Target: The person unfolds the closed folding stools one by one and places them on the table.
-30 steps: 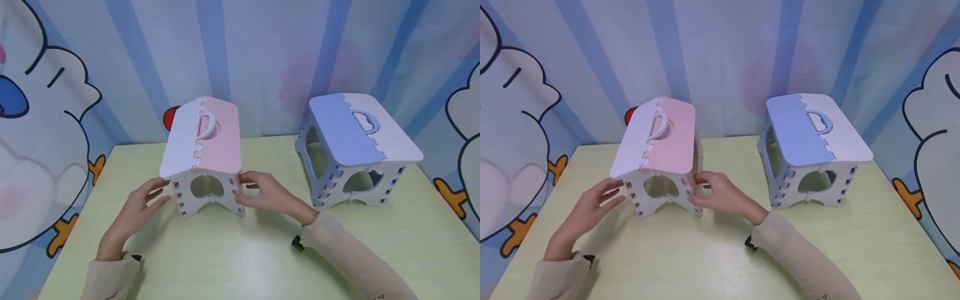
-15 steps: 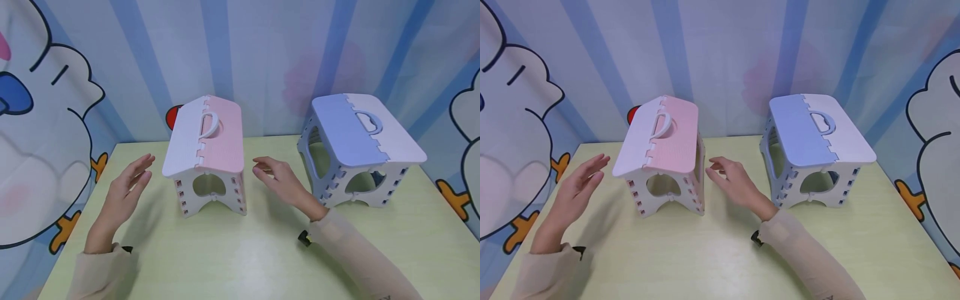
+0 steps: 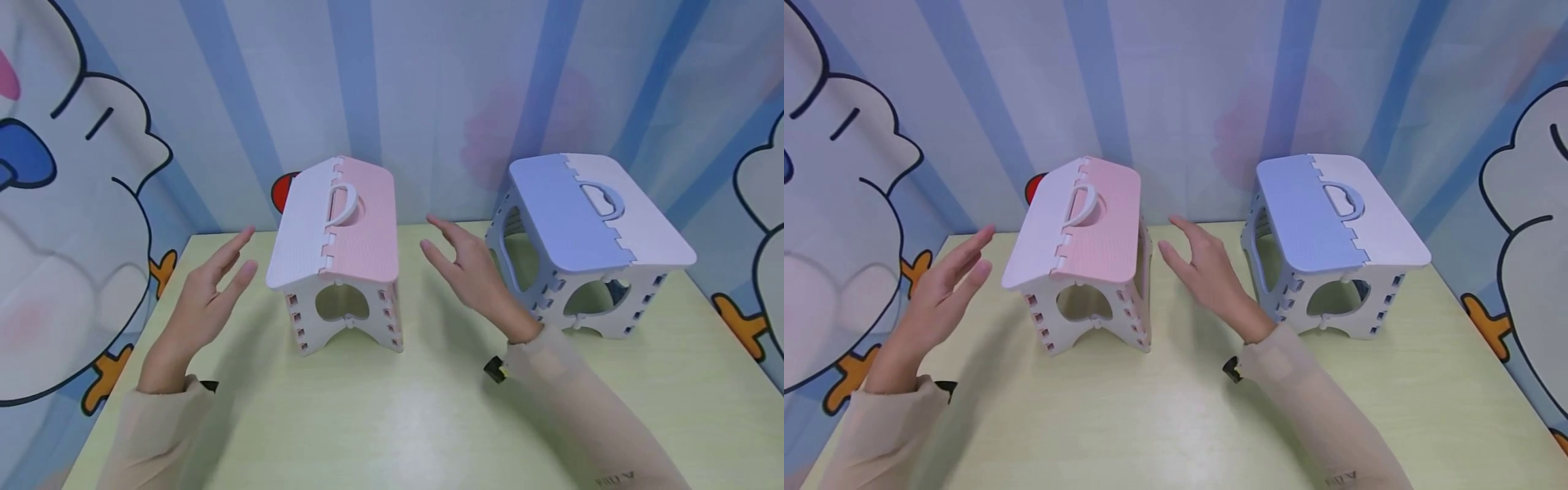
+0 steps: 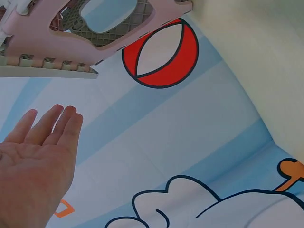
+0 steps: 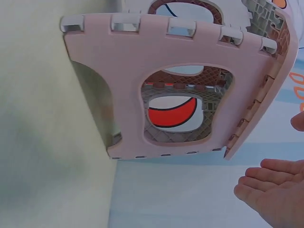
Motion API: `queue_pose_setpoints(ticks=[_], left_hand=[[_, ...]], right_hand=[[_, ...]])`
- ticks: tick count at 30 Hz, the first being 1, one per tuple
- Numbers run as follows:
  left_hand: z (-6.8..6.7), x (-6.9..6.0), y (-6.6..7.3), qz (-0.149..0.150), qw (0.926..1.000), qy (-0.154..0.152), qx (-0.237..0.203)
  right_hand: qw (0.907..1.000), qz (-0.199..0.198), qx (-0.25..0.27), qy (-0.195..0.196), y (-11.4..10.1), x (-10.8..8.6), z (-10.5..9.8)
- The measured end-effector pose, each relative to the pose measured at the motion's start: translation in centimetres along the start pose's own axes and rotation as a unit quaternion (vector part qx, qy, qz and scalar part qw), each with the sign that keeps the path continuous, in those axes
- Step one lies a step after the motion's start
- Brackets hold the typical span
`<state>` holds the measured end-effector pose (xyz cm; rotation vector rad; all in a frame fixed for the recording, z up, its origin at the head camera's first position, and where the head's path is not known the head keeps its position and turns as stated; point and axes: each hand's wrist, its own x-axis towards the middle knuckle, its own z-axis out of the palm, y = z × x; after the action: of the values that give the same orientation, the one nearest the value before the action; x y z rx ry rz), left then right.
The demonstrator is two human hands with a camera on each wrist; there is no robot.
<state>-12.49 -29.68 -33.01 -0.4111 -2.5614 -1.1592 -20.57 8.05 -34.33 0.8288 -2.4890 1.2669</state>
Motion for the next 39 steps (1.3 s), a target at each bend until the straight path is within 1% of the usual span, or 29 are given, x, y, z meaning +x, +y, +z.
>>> queue_pose_setpoints(ticks=[3, 7, 10, 13, 18, 23, 26, 31, 34, 39], left_hand=[[0.0, 0.4, 0.4, 0.008, 1.0, -0.002, -0.004], [0.2, 1.3, 1.2, 0.031, 0.9995, -0.006, -0.001], [0.3, 2.2, 2.0, 0.049, 0.9987, -0.014, 0.002], [0.6, 3.0, 2.7, 0.059, 0.9978, -0.031, 0.001], [0.9, 3.9, 3.3, 0.062, 0.9954, -0.072, 0.013], [1.1, 4.6, 3.2, 0.071, 0.9909, -0.11, 0.029], [1.1, 5.0, 3.1, 0.073, 0.9883, -0.13, 0.03], [1.3, 5.5, 3.0, 0.072, 0.9842, -0.159, 0.032], [1.4, 5.8, 2.8, 0.073, 0.9821, -0.168, 0.042], [1.5, 6.0, 2.7, 0.078, 0.9795, -0.176, 0.06]], right_hand=[[0.9998, -0.021, -0.002, -0.007, -0.5, 0.7, 0.0], [0.9986, -0.047, 0.014, -0.019, -1.3, 1.8, 0.1], [0.9973, -0.063, 0.022, -0.03, -1.7, 2.8, 0.4], [0.996, -0.071, 0.025, -0.048, -2.1, 3.8, 0.7], [0.9926, -0.079, 0.028, -0.088, -2.7, 5.1, 1.3], [0.9898, -0.065, 0.019, -0.125, -3.2, 6.1, 1.9], [0.9881, -0.052, 0.005, -0.144, -3.5, 6.5, 2.1], [0.9866, -0.05, -0.017, -0.154, -3.5, 6.9, 2.5], [0.9853, -0.056, -0.028, -0.159, -3.4, 7.1, 2.6], [0.9832, -0.054, -0.041, -0.17, -3.4, 7.2, 2.6]])
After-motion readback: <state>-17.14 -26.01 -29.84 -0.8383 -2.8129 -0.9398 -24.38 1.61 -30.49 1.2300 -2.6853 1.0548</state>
